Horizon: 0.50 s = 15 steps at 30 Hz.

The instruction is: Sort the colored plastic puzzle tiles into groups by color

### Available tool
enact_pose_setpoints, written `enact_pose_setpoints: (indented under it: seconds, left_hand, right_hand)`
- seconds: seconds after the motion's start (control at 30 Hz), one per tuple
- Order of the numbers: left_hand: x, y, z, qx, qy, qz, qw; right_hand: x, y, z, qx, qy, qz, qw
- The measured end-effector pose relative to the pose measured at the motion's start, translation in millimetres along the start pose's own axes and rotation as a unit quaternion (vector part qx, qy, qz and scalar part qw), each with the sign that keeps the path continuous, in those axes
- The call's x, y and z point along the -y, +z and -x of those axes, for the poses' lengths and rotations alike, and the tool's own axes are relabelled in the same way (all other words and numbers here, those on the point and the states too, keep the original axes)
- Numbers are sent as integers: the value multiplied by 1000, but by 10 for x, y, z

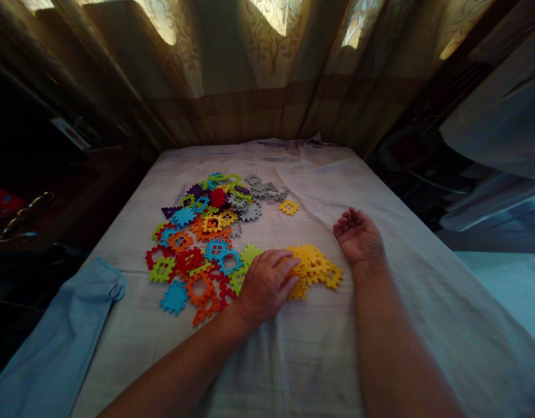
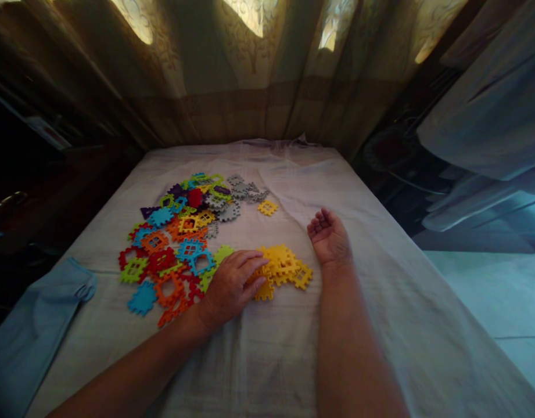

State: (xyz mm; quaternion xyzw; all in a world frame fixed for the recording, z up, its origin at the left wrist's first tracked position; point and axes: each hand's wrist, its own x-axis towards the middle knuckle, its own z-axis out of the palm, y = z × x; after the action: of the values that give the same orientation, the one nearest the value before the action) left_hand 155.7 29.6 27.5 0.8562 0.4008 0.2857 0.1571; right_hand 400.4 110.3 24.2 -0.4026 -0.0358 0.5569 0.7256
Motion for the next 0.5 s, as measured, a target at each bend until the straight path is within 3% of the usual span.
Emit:
enact_pose_setpoints:
  seconds: [0.27,0.5]
  left_hand:
    - [106,-132,-58,-28,6,-27,999]
    - [544,-535,-158,-87,-60,-134,985]
  right_hand:
    - [-6,-33,-26,18,1,2,1000]
    - [-1,-2,2,7,5,-6,1000]
